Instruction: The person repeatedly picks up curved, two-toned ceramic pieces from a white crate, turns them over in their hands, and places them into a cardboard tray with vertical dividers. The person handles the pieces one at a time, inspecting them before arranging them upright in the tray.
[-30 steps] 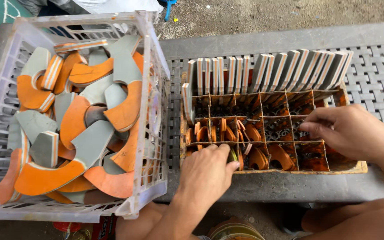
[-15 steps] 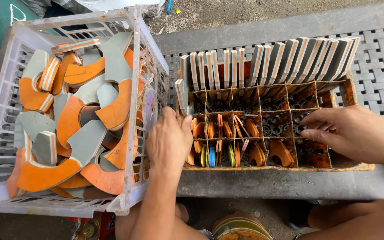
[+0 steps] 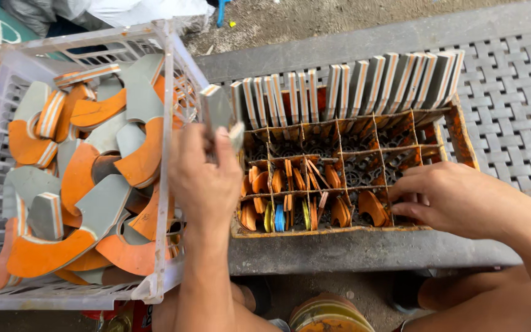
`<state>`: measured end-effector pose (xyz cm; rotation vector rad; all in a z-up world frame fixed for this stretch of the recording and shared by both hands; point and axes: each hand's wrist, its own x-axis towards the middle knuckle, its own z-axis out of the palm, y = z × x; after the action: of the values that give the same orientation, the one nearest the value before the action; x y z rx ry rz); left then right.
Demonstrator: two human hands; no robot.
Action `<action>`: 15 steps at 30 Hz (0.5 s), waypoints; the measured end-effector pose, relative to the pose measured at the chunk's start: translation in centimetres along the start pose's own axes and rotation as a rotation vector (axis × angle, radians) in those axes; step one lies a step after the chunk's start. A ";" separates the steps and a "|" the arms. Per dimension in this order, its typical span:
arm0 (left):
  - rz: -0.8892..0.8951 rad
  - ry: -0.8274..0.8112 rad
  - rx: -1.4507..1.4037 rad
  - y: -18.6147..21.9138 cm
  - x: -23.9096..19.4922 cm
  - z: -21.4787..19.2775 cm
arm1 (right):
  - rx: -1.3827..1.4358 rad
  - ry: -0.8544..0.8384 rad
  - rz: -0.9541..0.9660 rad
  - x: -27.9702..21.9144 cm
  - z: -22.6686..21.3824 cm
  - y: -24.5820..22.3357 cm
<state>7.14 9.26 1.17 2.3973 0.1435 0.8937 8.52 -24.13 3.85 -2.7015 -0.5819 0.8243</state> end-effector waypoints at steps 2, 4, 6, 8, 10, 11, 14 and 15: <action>0.216 0.054 -0.093 0.0 -0.3 -0.8 | -0.050 -0.020 -0.013 0.2 0.4 -0.7; 0.196 0.012 -0.314 0.1 -0.8 -1.0 | -0.096 -0.062 0.009 0.6 0.5 -1.8; -0.012 -0.119 -0.622 0.9 -1.7 -0.3 | -0.132 -0.127 0.066 0.9 0.7 -3.2; -0.147 -0.199 -0.875 1.9 -2.7 0.1 | -0.243 -0.151 0.105 1.4 0.8 -4.2; -0.292 -0.306 -0.933 2.6 -3.6 0.1 | -0.301 -0.101 0.082 1.4 1.0 -4.2; -0.390 -0.377 -0.876 2.8 -3.9 0.0 | -0.306 -0.040 0.037 1.5 1.1 -4.1; -0.496 -0.522 -0.889 3.4 -4.7 -0.3 | -0.322 0.024 -0.065 2.2 1.2 -3.7; -0.499 -0.558 -0.926 3.5 -4.8 -0.6 | -0.328 0.028 -0.093 2.3 1.2 -3.7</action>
<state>2.74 5.25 0.70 1.5322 0.0761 -0.0060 8.49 -19.65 3.06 -2.9424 -0.8994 0.7202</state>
